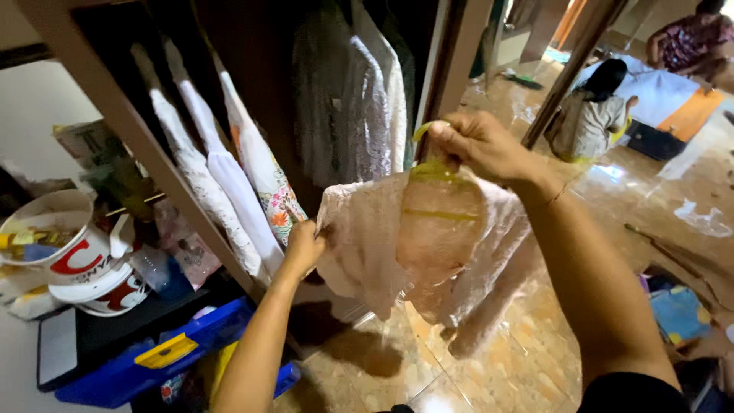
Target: The person buttons up several lace garments hanging in a wardrobe. They handle a peach-colored top, a white lace top, and a white lace shirt, fastening the buttons on each one by hand before returning them to the rack.
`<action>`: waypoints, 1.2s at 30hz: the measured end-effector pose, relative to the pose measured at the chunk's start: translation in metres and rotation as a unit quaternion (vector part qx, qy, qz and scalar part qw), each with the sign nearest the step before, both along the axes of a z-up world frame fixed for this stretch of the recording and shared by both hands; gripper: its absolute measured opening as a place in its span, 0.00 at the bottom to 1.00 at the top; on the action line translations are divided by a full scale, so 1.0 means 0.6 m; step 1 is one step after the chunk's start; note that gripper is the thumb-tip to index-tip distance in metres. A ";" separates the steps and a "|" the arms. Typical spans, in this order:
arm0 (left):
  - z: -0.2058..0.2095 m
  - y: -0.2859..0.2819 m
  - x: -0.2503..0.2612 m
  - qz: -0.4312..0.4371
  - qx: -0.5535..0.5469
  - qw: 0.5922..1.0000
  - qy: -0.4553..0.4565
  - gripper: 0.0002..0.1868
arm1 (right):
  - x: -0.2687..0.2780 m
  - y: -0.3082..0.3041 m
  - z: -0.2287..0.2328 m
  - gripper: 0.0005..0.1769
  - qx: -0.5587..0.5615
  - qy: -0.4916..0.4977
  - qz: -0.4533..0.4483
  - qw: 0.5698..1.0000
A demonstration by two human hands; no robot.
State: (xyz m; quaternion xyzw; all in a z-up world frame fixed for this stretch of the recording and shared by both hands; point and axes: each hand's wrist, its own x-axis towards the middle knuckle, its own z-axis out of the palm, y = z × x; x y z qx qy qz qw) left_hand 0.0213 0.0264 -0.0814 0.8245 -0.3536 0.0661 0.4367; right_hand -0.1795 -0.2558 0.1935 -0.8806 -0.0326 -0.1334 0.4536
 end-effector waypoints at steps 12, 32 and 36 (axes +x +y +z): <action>0.099 -0.022 -0.066 -0.061 -0.106 0.978 -0.167 0.49 | -0.032 -0.007 -0.015 0.22 -0.023 -0.009 -0.008 1.000; 0.139 -0.135 -0.073 -0.057 -0.073 0.968 -0.233 0.08 | -0.081 -0.094 -0.156 0.21 -0.108 0.261 0.164 0.945; 0.116 -0.155 -0.058 -0.079 -0.126 0.964 -0.222 0.06 | -0.099 -0.052 -0.189 0.21 -0.018 0.143 0.122 0.982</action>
